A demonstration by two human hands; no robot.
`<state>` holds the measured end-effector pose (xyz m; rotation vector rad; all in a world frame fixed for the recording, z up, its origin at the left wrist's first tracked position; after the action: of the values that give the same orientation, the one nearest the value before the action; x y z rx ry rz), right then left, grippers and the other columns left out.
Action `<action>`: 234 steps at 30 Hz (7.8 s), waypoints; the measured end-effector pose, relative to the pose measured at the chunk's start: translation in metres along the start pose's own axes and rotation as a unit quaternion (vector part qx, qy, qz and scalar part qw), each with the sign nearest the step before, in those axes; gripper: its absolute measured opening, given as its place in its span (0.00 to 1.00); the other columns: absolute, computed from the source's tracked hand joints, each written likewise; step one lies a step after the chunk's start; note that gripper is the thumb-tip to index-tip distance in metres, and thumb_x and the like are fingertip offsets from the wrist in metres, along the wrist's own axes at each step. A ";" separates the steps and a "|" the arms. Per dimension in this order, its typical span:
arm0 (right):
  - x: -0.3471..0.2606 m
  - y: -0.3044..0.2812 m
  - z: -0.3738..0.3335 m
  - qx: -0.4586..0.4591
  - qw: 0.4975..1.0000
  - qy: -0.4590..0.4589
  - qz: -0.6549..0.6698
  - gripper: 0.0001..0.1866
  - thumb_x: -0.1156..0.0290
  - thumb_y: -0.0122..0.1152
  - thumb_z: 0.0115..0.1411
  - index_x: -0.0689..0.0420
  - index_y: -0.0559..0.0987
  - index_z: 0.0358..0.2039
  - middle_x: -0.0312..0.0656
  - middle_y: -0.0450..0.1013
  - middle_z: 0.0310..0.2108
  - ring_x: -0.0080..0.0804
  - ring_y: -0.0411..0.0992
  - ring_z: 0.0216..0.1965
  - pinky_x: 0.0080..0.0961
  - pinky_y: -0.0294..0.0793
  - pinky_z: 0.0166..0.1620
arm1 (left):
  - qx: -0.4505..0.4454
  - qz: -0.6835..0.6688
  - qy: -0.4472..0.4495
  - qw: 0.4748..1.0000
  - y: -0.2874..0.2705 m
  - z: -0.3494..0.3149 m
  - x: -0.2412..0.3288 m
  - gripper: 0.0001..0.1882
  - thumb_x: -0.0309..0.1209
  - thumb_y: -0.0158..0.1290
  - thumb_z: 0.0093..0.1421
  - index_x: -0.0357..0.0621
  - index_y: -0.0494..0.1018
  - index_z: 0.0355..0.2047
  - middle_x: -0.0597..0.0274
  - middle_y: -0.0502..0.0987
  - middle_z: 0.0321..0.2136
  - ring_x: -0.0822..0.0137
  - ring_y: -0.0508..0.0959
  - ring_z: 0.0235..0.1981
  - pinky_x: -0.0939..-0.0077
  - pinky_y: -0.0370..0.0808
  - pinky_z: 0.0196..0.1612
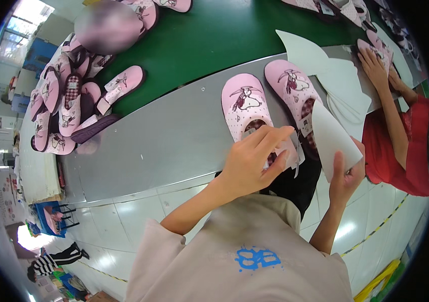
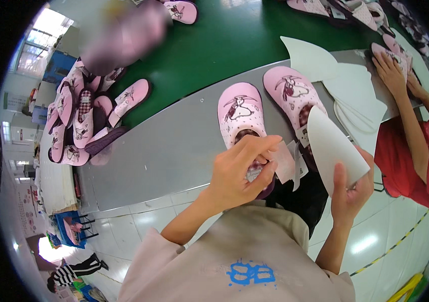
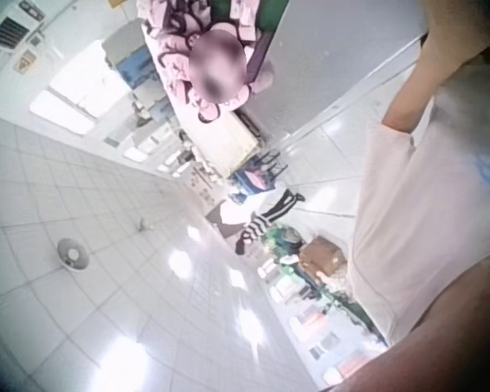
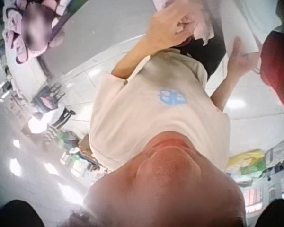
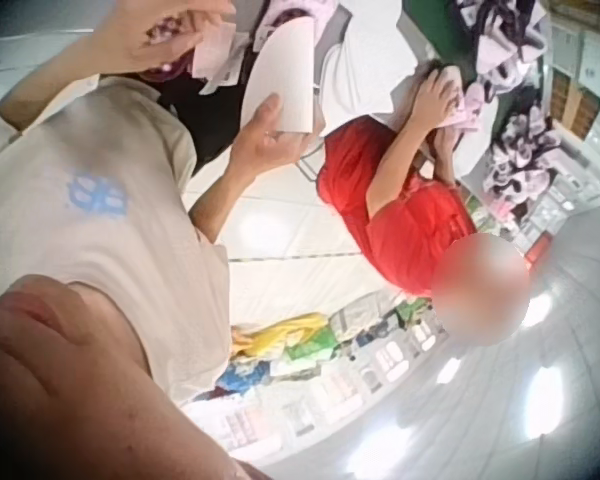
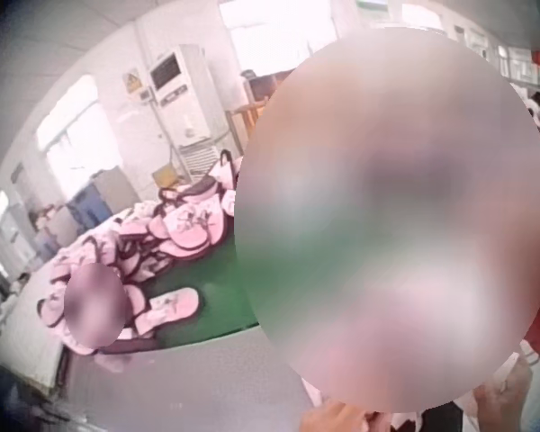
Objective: The person inserts white paper inserts into pink slippers on a green table. They handle each slipper one at a time, place the insert inside, and set the slipper aside. Another person works nearby on similar items.
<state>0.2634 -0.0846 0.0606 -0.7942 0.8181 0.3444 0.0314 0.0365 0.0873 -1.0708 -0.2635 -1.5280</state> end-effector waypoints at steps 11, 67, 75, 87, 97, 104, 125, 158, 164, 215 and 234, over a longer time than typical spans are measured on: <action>-0.026 0.066 -0.060 -0.252 0.759 0.300 0.520 0.40 0.45 0.36 0.76 0.74 0.83 0.45 0.52 0.82 0.46 0.40 0.81 0.46 0.31 0.79 0.56 | -0.086 -0.364 0.005 0.927 0.001 0.010 -0.008 0.82 0.54 0.80 0.36 0.38 0.36 0.79 0.39 0.55 0.75 0.44 0.58 0.76 0.52 0.54 0.75; -0.010 0.061 0.039 -0.054 0.972 -0.137 -0.180 0.21 0.60 0.72 0.61 0.70 0.81 0.31 0.57 0.68 0.61 0.53 0.73 0.52 0.46 0.75 0.53 | -0.321 0.118 -0.048 0.939 0.100 0.132 -0.141 0.22 0.48 0.47 0.75 0.51 0.78 0.59 0.62 0.77 0.57 0.55 0.69 0.63 0.53 0.56 0.69; -0.013 0.106 0.073 -0.072 0.944 -0.199 -0.253 0.13 0.65 0.70 0.58 0.65 0.84 0.32 0.55 0.68 0.63 0.50 0.72 0.56 0.44 0.73 0.55 | -0.308 0.129 -0.081 0.939 0.100 0.136 -0.141 0.27 0.53 0.41 0.75 0.50 0.78 0.59 0.56 0.76 0.58 0.51 0.68 0.62 0.51 0.56 0.69; -0.001 0.145 0.091 -0.127 0.929 -0.227 -0.264 0.10 0.72 0.64 0.53 0.65 0.84 0.32 0.50 0.70 0.57 0.48 0.72 0.54 0.43 0.72 0.54 | -0.278 0.146 -0.106 0.944 0.094 0.138 -0.137 0.29 0.59 0.45 0.71 0.53 0.81 0.56 0.54 0.77 0.56 0.49 0.68 0.62 0.41 0.55 0.66; -0.027 0.093 0.052 -0.073 0.978 -0.142 -0.138 0.17 0.65 0.70 0.56 0.56 0.85 0.46 0.53 0.69 0.61 0.53 0.68 0.60 0.48 0.68 0.61 | -0.214 0.182 -0.103 0.954 0.087 0.137 -0.148 0.20 0.48 0.48 0.69 0.50 0.81 0.48 0.57 0.79 0.50 0.51 0.75 0.55 0.45 0.65 0.60; -0.027 0.117 0.039 -0.021 0.982 -0.074 -0.174 0.21 0.66 0.74 0.55 0.61 0.79 0.47 0.49 0.73 0.47 0.48 0.73 0.50 0.42 0.73 0.52 | -0.167 0.196 -0.101 0.961 0.084 0.136 -0.153 0.18 0.45 0.50 0.68 0.49 0.81 0.48 0.54 0.79 0.49 0.48 0.76 0.53 0.45 0.68 0.56; -0.051 0.160 0.052 -0.259 0.842 0.169 0.442 0.34 0.70 0.70 0.66 0.65 0.66 0.69 0.42 0.73 0.60 0.27 0.73 0.58 0.28 0.77 0.57 | 0.021 0.022 -0.216 0.976 0.011 0.129 -0.138 0.20 0.43 0.59 0.64 0.35 0.77 0.32 0.56 0.83 0.28 0.63 0.78 0.30 0.67 0.75 0.41; -0.028 0.103 0.049 -0.097 0.981 -0.097 -0.136 0.13 0.65 0.70 0.63 0.59 0.77 0.30 0.44 0.77 0.30 0.47 0.78 0.32 0.42 0.76 0.32 | -0.064 0.105 -0.068 0.990 0.001 0.112 -0.127 0.23 0.46 0.58 0.67 0.39 0.80 0.51 0.51 0.83 0.45 0.58 0.82 0.47 0.65 0.76 0.53; -0.030 0.111 0.046 -0.207 0.978 -0.008 0.015 0.11 0.67 0.67 0.65 0.62 0.80 0.39 0.51 0.77 0.33 0.53 0.76 0.34 0.38 0.75 0.37 | -0.180 0.235 0.024 0.955 -0.020 0.029 -0.041 0.29 0.40 0.69 0.57 0.43 0.78 0.56 0.54 0.78 0.60 0.49 0.73 0.65 0.53 0.66 0.68; -0.025 0.117 0.031 -0.171 0.984 -0.013 -0.057 0.08 0.69 0.59 0.66 0.54 0.80 0.43 0.47 0.81 0.31 0.54 0.79 0.33 0.47 0.77 0.36 | -0.109 0.183 -0.064 0.975 -0.008 0.003 -0.058 0.31 0.18 0.59 0.49 0.42 0.74 0.57 0.53 0.70 0.66 0.45 0.67 0.69 0.54 0.70 0.67; -0.022 0.124 0.036 -0.170 0.978 0.003 -0.125 0.08 0.69 0.60 0.66 0.57 0.82 0.42 0.50 0.79 0.29 0.54 0.78 0.31 0.45 0.74 0.35 | -0.003 0.258 -0.040 0.965 -0.004 0.009 -0.055 0.19 0.22 0.65 0.48 0.46 0.78 0.43 0.62 0.79 0.55 0.52 0.77 0.56 0.59 0.79 0.52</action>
<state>0.1981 0.0252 0.0314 -1.2058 0.6632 0.2587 0.0258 0.0806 0.0535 -1.1022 -0.0267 -1.0193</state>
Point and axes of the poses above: each hand's wrist, its own z-axis towards the middle knuckle, its own y-axis out of the palm, x = y × z, the point moved 8 cm from there along z, towards the middle knuckle
